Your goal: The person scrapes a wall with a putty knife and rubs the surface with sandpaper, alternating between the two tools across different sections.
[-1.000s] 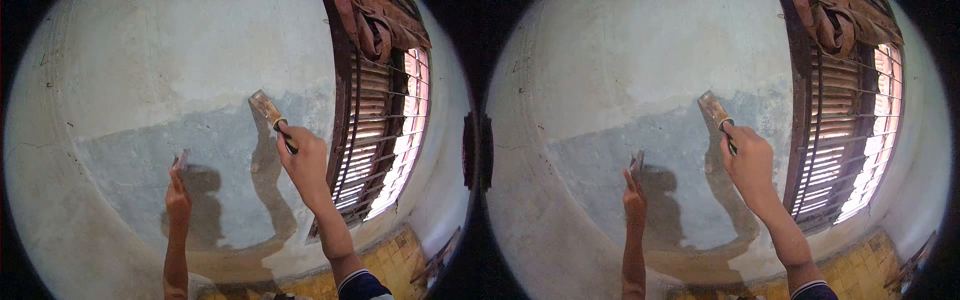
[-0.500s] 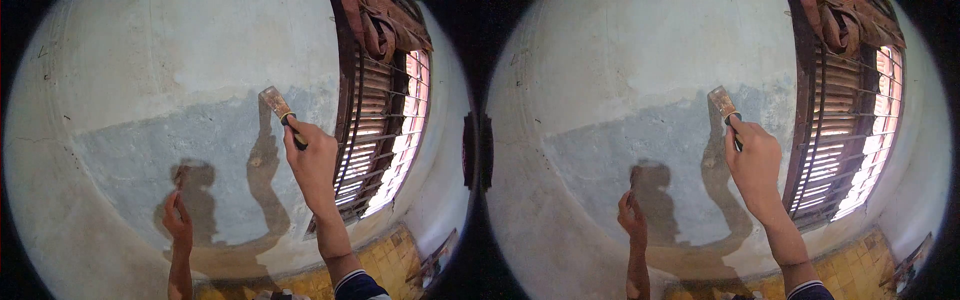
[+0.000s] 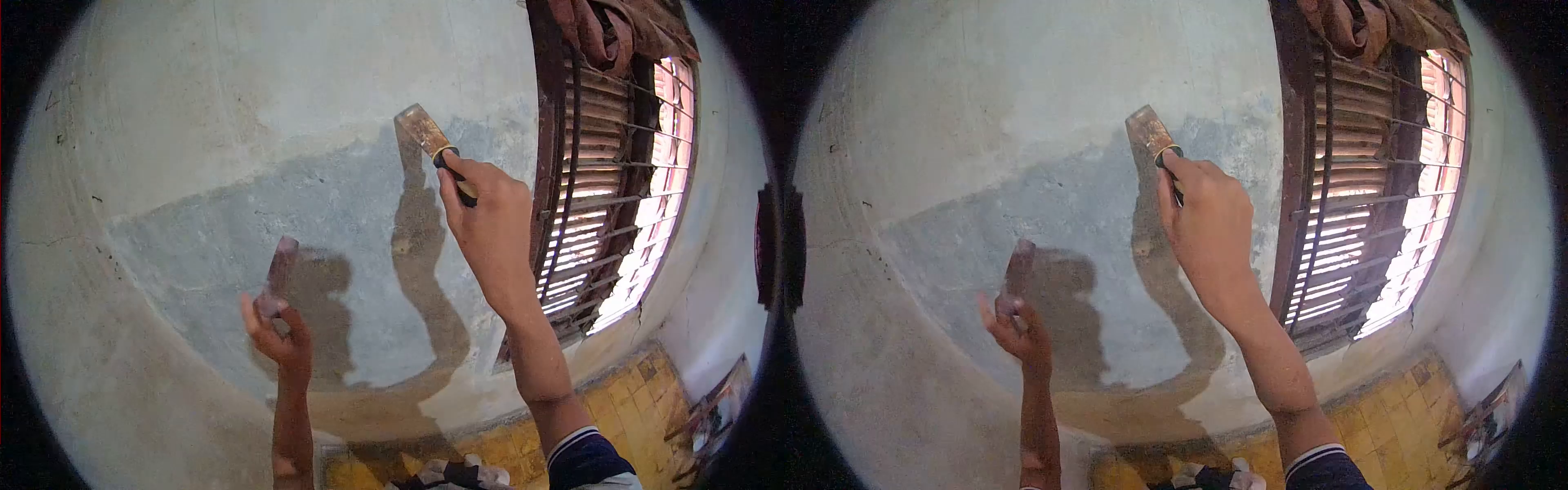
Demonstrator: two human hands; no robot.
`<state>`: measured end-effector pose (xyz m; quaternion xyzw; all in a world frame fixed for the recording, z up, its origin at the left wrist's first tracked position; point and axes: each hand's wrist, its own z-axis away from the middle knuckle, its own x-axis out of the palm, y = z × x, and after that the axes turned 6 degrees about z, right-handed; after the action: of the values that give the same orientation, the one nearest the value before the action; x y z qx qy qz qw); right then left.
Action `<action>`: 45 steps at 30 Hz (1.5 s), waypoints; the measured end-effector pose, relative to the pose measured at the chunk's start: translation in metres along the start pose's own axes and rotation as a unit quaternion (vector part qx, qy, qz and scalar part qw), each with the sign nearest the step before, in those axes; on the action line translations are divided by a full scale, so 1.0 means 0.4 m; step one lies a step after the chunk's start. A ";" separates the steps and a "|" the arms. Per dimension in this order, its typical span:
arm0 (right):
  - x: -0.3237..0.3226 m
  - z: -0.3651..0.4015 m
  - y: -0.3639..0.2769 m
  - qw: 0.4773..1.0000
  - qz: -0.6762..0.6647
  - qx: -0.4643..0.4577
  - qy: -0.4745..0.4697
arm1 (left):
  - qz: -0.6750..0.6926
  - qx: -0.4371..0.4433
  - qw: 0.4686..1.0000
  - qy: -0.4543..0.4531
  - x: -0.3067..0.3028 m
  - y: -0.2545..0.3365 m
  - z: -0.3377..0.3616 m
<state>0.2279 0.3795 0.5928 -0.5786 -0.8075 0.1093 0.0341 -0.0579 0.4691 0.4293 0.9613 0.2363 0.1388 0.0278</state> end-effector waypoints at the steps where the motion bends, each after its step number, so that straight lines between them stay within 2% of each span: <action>1: -0.012 0.002 -0.004 1.000 -0.010 0.004 0.003 | 0.000 -0.033 0.999 0.018 0.006 0.008 -0.009; 3: -0.030 0.014 -0.006 0.999 -0.030 0.013 0.011 | 0.002 -0.097 0.994 0.053 0.022 0.068 -0.050; 6: 0.019 -0.007 0.013 1.000 0.010 0.016 -0.014 | -0.110 0.005 0.979 -0.172 -0.036 0.030 -0.077; 9: 0.010 -0.011 0.007 1.000 -0.013 0.003 -0.001 | -0.097 -0.075 0.981 -0.152 -0.004 0.060 -0.079; 12: -0.050 0.017 -0.003 0.999 -0.032 0.009 -0.004 | -0.101 -0.045 0.992 -0.068 0.015 0.062 -0.084; 15: -0.017 0.012 0.007 0.999 0.020 0.014 -0.027 | 0.059 -0.169 0.980 0.084 0.070 0.111 -0.083; 18: -0.001 -0.006 0.010 1.000 -0.008 0.008 -0.024 | 0.047 -0.209 0.977 0.022 0.079 0.134 -0.108; 21: -0.033 0.008 0.015 1.000 -0.011 -0.002 -0.012 | 0.056 -0.239 0.969 0.019 0.082 0.113 -0.119; 24: -0.028 0.018 0.023 1.000 -0.009 0.002 -0.009 | 0.022 -0.227 0.973 0.029 0.110 0.140 -0.135; 27: 0.037 -0.005 0.032 1.000 -0.008 0.001 -0.013 | 0.008 -0.144 0.989 0.011 0.141 0.128 -0.138; 30: -0.007 0.005 0.018 1.000 -0.004 0.005 -0.020 | 0.029 -0.257 0.966 0.000 0.149 0.155 -0.147; 33: -0.041 0.023 0.018 0.999 -0.011 0.017 -0.029 | 0.053 -0.147 0.988 -0.007 0.177 0.156 -0.161; 36: 0.042 -0.007 0.051 1.000 -0.015 -0.010 -0.026 | 0.053 -0.090 0.993 -0.058 0.189 0.139 -0.177; 39: 0.001 -0.007 0.027 0.999 -0.011 -0.003 -0.033 | 0.025 -0.002 0.997 -0.070 0.214 0.143 -0.193; 42: -0.052 0.016 0.018 0.999 -0.037 0.007 -0.035 | 0.023 0.040 0.995 -0.091 0.210 0.132 -0.199; 45: 0.036 -0.001 0.042 1.000 -0.010 -0.006 -0.024 | -0.024 0.064 0.993 -0.099 0.226 0.137 -0.212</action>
<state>0.2389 0.3982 0.5886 -0.5678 -0.8145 0.1180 0.0118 0.0197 0.4611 0.5403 0.9642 0.2639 0.0265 -0.0068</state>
